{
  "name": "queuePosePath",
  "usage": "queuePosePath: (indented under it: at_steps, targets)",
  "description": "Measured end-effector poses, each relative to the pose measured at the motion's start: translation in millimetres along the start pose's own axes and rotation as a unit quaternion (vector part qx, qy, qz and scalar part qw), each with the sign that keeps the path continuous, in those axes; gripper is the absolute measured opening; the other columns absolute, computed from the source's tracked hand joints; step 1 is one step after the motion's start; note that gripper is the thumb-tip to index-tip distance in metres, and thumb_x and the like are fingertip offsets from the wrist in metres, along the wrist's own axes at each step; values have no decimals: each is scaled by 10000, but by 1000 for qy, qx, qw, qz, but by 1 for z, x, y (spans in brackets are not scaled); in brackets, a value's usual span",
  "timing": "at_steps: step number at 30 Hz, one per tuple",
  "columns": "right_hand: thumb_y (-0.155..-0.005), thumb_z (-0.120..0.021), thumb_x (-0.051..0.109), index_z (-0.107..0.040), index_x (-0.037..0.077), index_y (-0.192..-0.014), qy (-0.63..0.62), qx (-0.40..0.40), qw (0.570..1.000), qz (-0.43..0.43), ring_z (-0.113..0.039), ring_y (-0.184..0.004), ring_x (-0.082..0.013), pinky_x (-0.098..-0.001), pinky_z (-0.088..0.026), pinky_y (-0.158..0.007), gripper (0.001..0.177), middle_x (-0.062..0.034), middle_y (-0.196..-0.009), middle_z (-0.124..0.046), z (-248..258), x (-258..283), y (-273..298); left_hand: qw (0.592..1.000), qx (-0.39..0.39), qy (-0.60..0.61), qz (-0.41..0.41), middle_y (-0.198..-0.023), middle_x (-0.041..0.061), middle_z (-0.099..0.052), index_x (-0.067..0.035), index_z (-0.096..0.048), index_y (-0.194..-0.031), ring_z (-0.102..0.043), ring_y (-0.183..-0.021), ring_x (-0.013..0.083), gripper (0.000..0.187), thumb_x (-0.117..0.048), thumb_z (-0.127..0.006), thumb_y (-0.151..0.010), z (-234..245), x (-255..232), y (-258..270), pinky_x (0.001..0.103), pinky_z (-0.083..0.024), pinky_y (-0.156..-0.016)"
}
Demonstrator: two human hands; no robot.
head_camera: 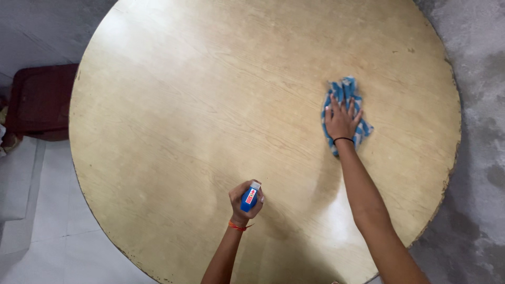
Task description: The person cleans a large round wooden table by spraying a cleaning solution from a blue bottle and wiping the surface with a blue and white striped cloth. The person moves around the table to clean different sections.
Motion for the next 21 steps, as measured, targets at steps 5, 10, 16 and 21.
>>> queuePosePath:
  at_steps: [5, 10, 16, 21]
  targets:
    - [-1060, -373, 501, -385, 309, -1605, 0, -43, 996, -78, -143, -1556, -398, -672, 12, -1185, 578, -191, -1625, -379, 33, -97, 54, 999, -5, 35, 32, -786, 70, -703, 64, -659, -1086, -716, -697, 133, 276, -40, -699, -833, 1, 8, 6, 273, -602, -673]
    - [-1052, -370, 480, -386, 308, -1608, 10, -64, 987, -148, -134, -1569, -396, -684, 20, -1187, 582, -183, -1625, -392, 53, -157, 141, 996, -9, 79, 47, -820, 72, -693, 83, -655, -1093, -683, -740, 111, 276, -7, -709, -838, -2, 16, 5, 265, -586, -703]
    - [-1071, -356, 483, -353, 280, -1631, 16, -67, 983, -171, -114, -1566, -424, -690, 29, -1187, 596, -202, -1632, -375, 55, -161, 242, 996, -31, 56, 63, -810, 43, -653, 62, -660, -1074, -650, -764, 104, 221, 41, -711, -860, 6, 8, 13, 263, -560, -727]
    - [-1051, -354, 484, -333, 296, -1628, 23, -59, 983, -170, -85, -1562, -453, -719, 44, -1160, 607, -178, -1646, -337, 33, -116, 290, 996, -45, 42, 59, -783, 33, -649, 57, -658, -1050, -646, -742, 100, 203, 53, -698, -851, 20, -13, 36, 264, -559, -716]
Point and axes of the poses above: each hand's wrist, its own y-axis away from the middle knuckle, its own z-axis out of the back of the hand, x = y × z, the point moved 7 cm from there along -y, towards the middle knuckle
